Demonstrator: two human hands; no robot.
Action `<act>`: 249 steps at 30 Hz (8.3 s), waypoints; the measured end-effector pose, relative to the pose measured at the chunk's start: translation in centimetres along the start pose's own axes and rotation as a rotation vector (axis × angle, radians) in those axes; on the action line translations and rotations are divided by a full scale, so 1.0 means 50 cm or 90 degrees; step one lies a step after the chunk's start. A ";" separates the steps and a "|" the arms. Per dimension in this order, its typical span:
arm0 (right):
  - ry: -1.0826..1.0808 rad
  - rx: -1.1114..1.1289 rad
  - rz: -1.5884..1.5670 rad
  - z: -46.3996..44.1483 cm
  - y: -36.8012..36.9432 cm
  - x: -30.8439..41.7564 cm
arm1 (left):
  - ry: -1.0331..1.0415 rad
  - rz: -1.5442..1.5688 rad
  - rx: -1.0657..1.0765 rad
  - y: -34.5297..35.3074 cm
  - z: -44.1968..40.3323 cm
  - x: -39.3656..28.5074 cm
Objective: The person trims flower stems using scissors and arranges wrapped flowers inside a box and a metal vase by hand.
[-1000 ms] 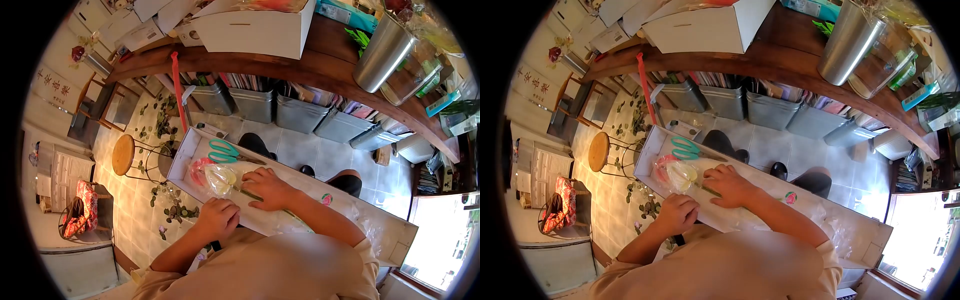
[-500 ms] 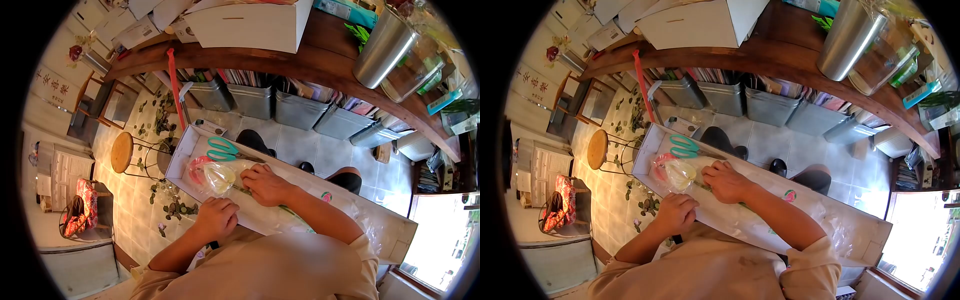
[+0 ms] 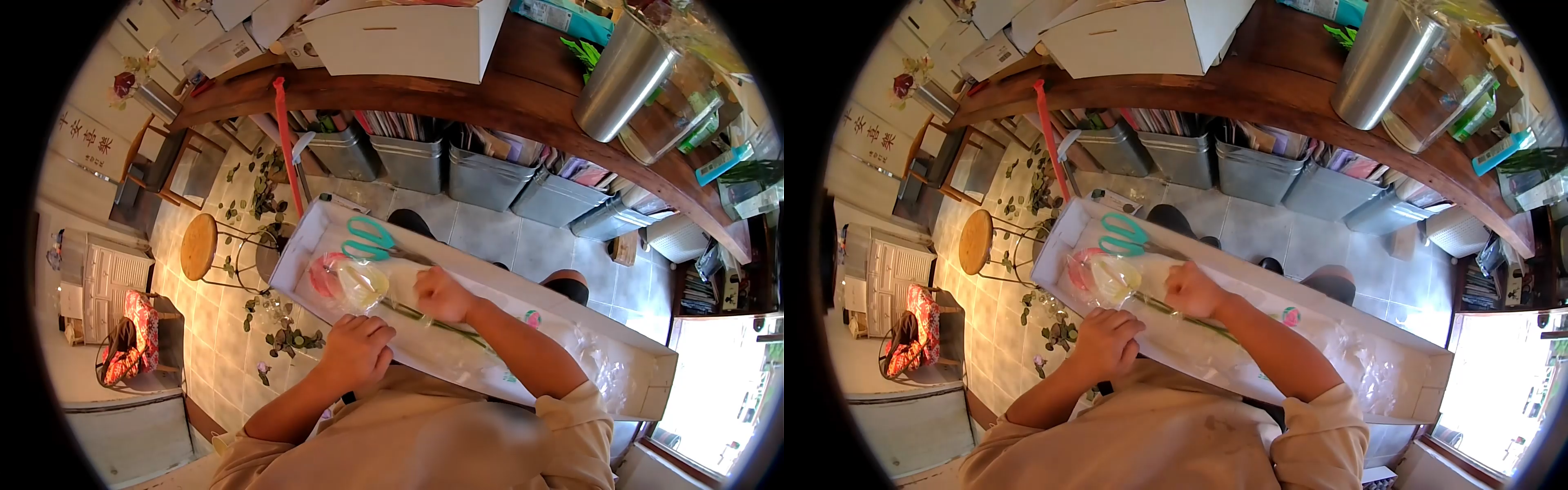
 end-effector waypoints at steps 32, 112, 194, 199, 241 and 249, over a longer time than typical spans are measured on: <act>-0.165 0.186 0.720 0.014 0.106 0.123 | 0.034 0.038 -0.026 0.000 0.005 0.002; 0.118 -0.145 0.610 0.283 0.003 0.116 | 0.048 0.188 0.232 0.084 -0.030 -0.088; 0.471 -0.083 0.857 0.704 -0.197 0.124 | -0.913 1.064 -0.016 0.340 0.104 -0.038; 0.295 -0.133 0.572 0.709 -0.175 0.155 | -0.889 1.121 -0.002 0.337 0.084 -0.031; -0.229 -0.692 0.403 0.252 -0.102 0.467 | -0.440 1.234 -0.151 0.152 -0.243 -0.162; -0.100 -0.459 0.172 0.185 -0.056 0.455 | -0.286 1.055 -0.337 0.073 -0.235 -0.111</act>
Point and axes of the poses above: each hand's wrist, its own z-axis away from the middle knuckle, its own y-axis out of the palm, x = y × z, the point moved 10 cm from there along -z, towards the middle knuckle, and after that the axes turned 4 degrees about y, right-handed, at the moved point
